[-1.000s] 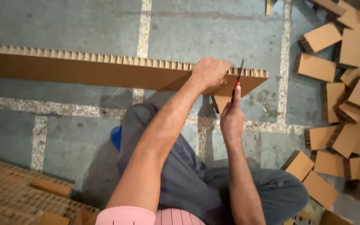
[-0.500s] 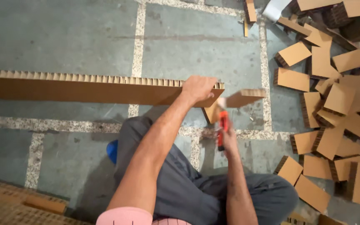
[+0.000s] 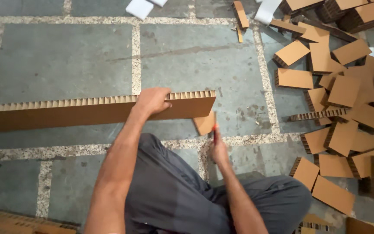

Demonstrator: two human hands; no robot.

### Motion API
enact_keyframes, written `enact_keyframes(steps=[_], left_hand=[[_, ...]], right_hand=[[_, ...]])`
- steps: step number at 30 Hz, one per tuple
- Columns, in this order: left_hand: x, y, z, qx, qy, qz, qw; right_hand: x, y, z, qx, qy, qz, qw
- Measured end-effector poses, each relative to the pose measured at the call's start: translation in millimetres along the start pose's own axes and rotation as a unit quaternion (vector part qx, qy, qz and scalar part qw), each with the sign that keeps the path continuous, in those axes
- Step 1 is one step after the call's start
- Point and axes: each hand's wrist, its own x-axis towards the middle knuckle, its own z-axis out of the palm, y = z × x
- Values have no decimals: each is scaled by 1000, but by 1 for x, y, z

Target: The person cuts into honeycomb cardboard panels using a utility knife while sitting on the floor. They score the surface of a long cardboard piece several times and cut smaller rectangular segments from other cardboard sheets.

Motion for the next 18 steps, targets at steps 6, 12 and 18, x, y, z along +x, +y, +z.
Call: enact_keyframes(steps=[6,12,18], left_hand=[[2,45,13,-12,1,26,1000],[7,54,21,-19,82,62,995],[19,68,27,-14,37,21,999]], right_hand=[[-25,-48,-16,265,48,111,957],[-47,-89,-79,279,151,37,948],[-56,-142,-69,39,136,-126,982]])
